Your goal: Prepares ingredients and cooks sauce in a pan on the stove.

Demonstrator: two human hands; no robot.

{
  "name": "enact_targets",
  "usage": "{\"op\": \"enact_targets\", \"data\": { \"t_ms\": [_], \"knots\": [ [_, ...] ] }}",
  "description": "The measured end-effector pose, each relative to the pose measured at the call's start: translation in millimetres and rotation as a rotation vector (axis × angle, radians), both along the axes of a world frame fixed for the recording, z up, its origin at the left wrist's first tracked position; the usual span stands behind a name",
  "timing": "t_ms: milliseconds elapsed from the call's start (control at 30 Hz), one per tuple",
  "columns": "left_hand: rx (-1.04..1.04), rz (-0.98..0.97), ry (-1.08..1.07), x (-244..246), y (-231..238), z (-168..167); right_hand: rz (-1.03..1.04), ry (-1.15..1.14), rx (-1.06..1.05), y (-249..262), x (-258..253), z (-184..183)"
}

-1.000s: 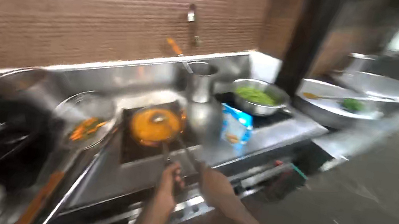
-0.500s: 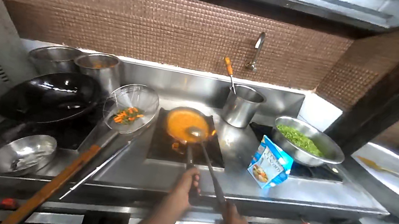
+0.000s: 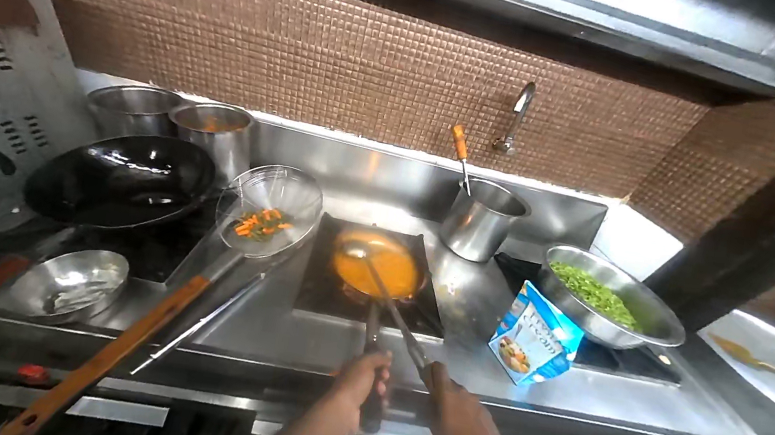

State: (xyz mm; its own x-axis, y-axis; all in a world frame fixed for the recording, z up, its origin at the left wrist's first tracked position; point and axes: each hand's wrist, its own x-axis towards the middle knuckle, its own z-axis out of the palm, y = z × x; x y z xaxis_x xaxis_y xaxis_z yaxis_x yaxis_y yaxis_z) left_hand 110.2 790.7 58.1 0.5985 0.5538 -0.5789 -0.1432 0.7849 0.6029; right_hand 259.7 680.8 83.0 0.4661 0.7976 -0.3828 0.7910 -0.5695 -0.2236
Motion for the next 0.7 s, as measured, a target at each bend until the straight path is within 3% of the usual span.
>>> {"op": "enact_targets", "data": {
  "t_ms": [100,167,233,333,400,500,633,700],
  "knots": [
    [-0.003,-0.017,-0.025,-11.1,26.5,-4.2,0.069,-0.313,-0.064,-27.7,0.4,13.9],
    [-0.013,-0.035,-0.018,-19.6,19.3,5.7,0.095,-0.452,-0.039,-25.1,17.4,10.9],
    [-0.022,-0.029,0.004,-24.9,2.4,15.4,0.114,-0.499,-0.031,-7.2,39.5,0.1],
    [-0.049,0.011,-0.015,-24.2,-4.5,14.2,0.041,-0.376,-0.045,5.6,63.2,-14.5],
    [-0.048,0.022,-0.031,-21.0,3.5,4.2,-0.052,-0.134,-0.011,-10.6,64.1,-20.1],
    [-0.065,0.047,-0.058,-12.3,6.3,-3.6,-0.243,0.466,0.173,-55.2,41.4,-6.8],
    [-0.049,0.067,-0.036,-3.5,-14.5,12.2,-0.509,1.591,0.462,-67.3,17.7,23.1],
    [-0.042,0.087,-0.015,-0.7,-17.9,12.2,-0.548,2.076,0.523,-47.6,17.9,9.0]
  ]
}}
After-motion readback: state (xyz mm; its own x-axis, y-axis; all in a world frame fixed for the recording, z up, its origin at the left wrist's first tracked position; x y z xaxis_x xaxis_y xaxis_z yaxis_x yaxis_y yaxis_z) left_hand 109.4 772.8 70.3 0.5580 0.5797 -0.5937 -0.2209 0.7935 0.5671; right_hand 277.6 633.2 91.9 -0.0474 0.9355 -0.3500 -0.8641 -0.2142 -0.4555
